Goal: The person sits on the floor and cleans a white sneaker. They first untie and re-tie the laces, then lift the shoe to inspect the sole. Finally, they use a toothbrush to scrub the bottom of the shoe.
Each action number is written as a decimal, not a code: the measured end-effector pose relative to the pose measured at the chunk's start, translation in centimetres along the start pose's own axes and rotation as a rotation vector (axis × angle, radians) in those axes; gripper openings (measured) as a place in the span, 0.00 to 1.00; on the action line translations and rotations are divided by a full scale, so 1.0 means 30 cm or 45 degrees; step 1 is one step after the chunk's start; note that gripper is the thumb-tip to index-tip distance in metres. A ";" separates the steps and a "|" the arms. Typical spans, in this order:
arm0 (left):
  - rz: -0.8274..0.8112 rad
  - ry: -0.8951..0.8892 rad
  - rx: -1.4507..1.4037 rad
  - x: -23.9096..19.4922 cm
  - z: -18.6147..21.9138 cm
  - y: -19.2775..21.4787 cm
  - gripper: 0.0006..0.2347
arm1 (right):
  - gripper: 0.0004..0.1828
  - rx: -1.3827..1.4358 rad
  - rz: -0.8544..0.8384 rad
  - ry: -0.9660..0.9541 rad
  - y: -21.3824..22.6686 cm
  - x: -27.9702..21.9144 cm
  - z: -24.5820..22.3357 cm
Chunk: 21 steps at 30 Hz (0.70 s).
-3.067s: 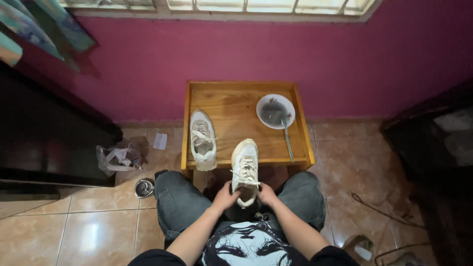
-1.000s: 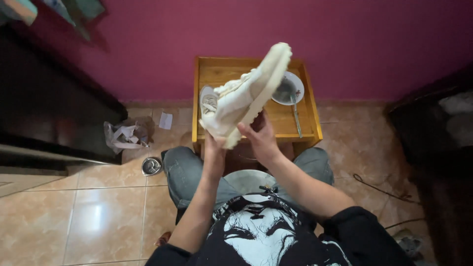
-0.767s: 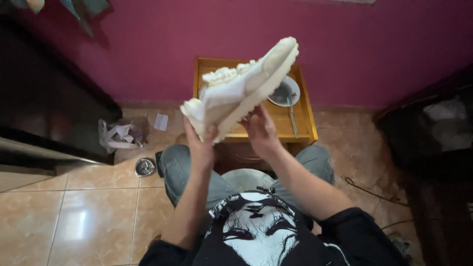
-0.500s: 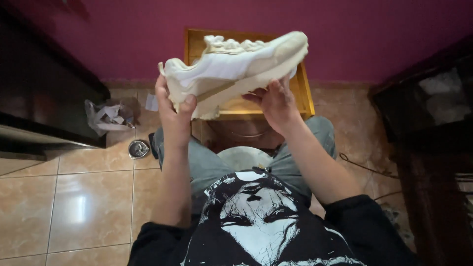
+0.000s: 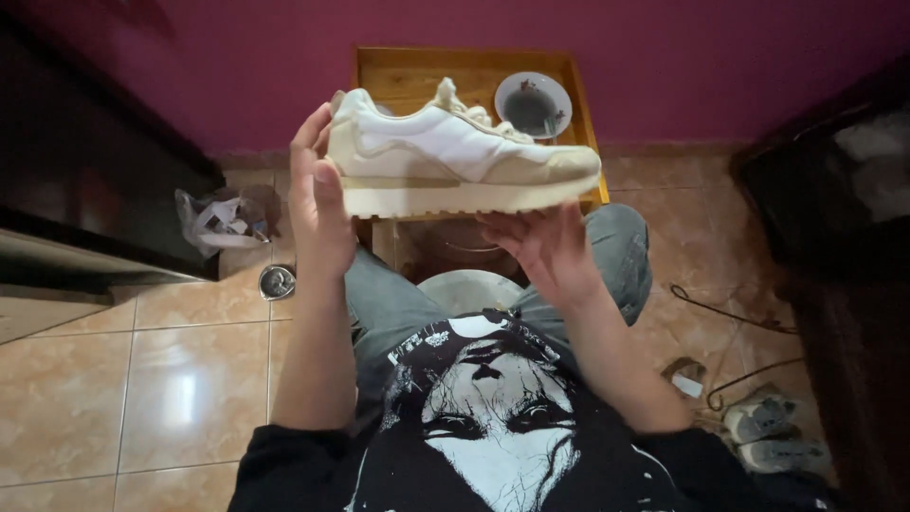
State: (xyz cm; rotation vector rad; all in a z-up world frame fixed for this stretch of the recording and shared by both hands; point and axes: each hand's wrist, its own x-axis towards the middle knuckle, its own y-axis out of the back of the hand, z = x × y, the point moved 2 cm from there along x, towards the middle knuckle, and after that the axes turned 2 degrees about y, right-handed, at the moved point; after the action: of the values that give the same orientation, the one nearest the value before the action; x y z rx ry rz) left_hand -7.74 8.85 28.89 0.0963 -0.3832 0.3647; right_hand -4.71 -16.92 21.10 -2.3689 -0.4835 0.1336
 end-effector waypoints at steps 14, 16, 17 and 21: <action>-0.104 -0.177 -0.129 -0.130 0.001 -0.112 0.33 | 0.42 0.174 0.104 0.088 0.042 -0.054 -0.105; -0.063 -0.127 -0.104 -0.141 -0.006 -0.126 0.34 | 0.42 0.189 0.135 0.084 0.010 -0.046 -0.126; -0.034 -0.086 -0.081 -0.142 -0.014 -0.130 0.34 | 0.42 0.205 0.169 0.096 -0.006 -0.036 -0.134; 0.026 -0.165 -0.092 -0.148 -0.084 -0.113 0.30 | 0.43 0.207 0.232 0.089 0.038 -0.027 -0.120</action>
State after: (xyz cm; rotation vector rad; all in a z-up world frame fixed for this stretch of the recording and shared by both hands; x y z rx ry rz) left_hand -9.46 4.62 24.80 0.0458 -0.5253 0.3656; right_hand -4.30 -20.27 23.01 -2.2461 -0.2147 0.1663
